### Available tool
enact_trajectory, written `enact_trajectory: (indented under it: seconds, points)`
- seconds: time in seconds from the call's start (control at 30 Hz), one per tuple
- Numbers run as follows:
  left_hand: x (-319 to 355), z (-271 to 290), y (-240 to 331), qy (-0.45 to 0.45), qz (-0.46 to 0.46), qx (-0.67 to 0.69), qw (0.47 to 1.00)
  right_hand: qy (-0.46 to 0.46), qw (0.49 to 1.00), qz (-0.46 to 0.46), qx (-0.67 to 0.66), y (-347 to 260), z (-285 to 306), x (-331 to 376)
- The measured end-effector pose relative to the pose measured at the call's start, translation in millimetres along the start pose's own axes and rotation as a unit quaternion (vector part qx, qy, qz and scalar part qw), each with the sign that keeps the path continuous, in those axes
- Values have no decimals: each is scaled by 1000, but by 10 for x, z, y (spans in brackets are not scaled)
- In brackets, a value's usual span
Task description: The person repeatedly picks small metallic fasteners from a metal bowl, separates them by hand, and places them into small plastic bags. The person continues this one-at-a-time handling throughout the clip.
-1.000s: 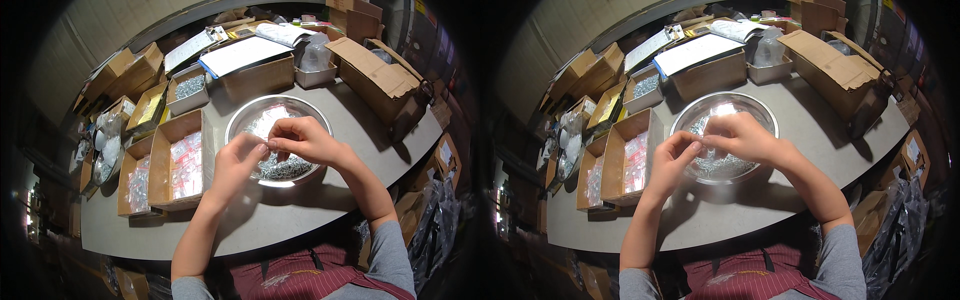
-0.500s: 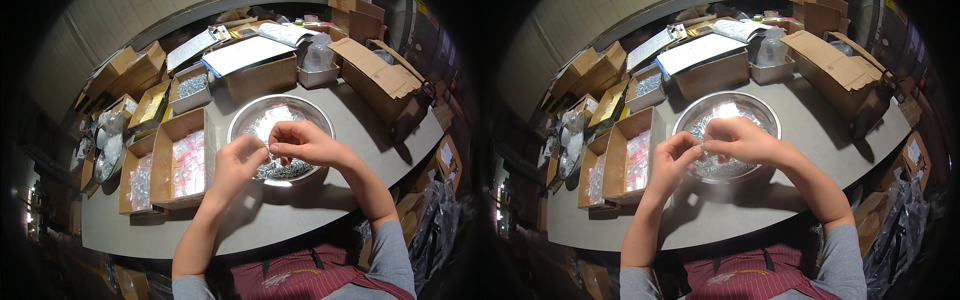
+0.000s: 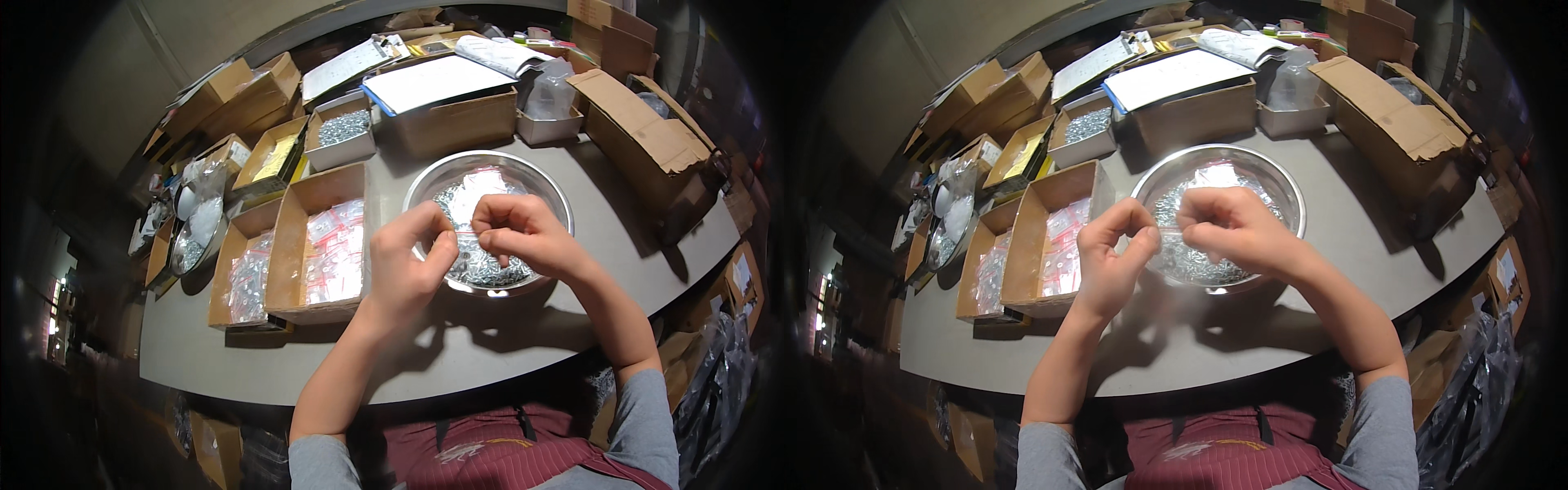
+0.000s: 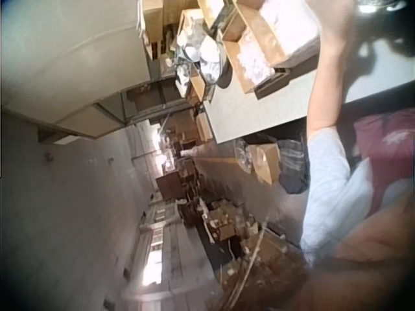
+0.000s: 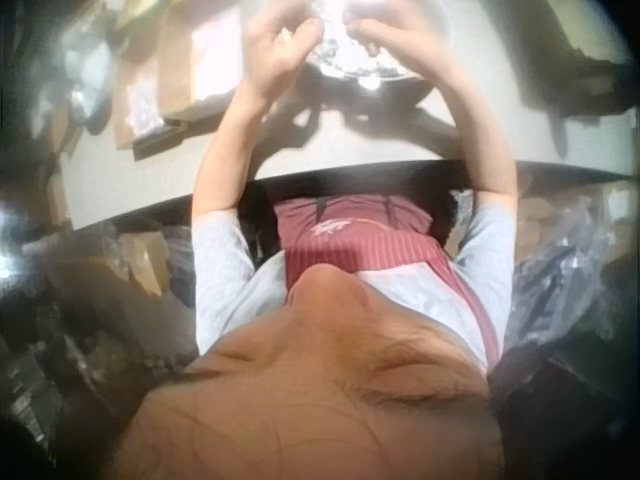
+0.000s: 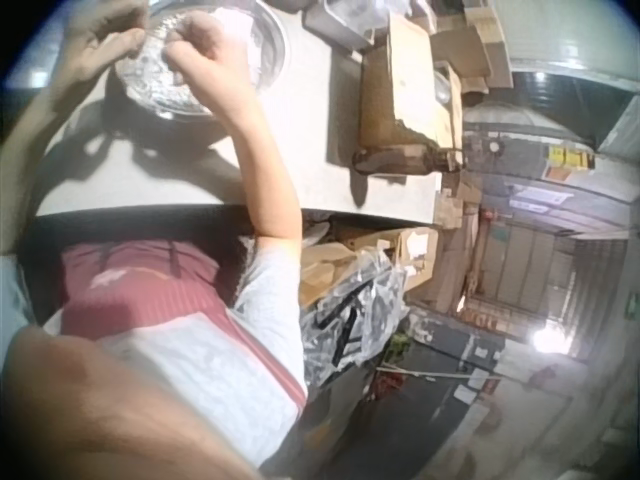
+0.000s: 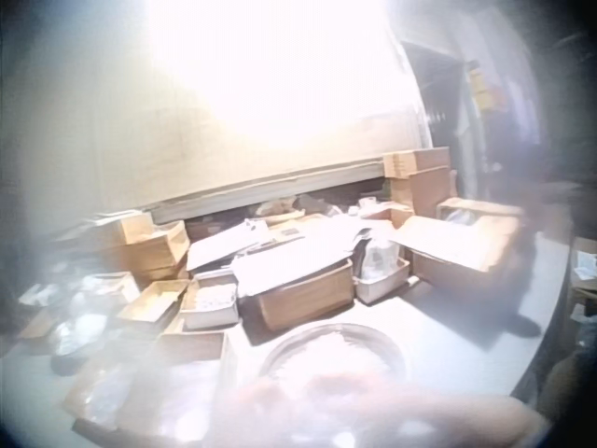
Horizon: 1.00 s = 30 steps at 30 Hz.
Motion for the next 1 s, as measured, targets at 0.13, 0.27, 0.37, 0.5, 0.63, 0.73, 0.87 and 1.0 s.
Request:
enact_trajectory:
  seconds: [0.13,0.27,0.37,0.5,0.63,0.73,0.87,1.0]
  points:
    - [-143,292,-56,104,23,174,979,63,998,24,-6,7,248,-27]
    - [-256,901,-227,197,40,547,813,56,997,-36,37,32,409,-82]
    - [-231,1173,-374,214,47,701,679,-20,952,-91,293,175,513,-62]
    - [-259,1070,-388,217,94,726,645,-26,826,-83,556,152,460,96]
    - [-276,848,-416,140,106,716,675,-37,768,-83,634,261,572,108]
    - [-263,756,-397,133,159,686,698,-50,793,-119,596,237,562,10]
    - [-214,621,-370,134,188,517,825,-2,871,-18,492,179,625,-74]
    - [-195,236,-132,44,193,218,956,48,959,8,279,114,513,-92]
Point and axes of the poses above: each hand's wrist, its own x-axis away from the middle knuckle, its own z-axis out of the back of the hand, y = z × x, the point moved 1 cm from there along -x, towards the middle knuckle
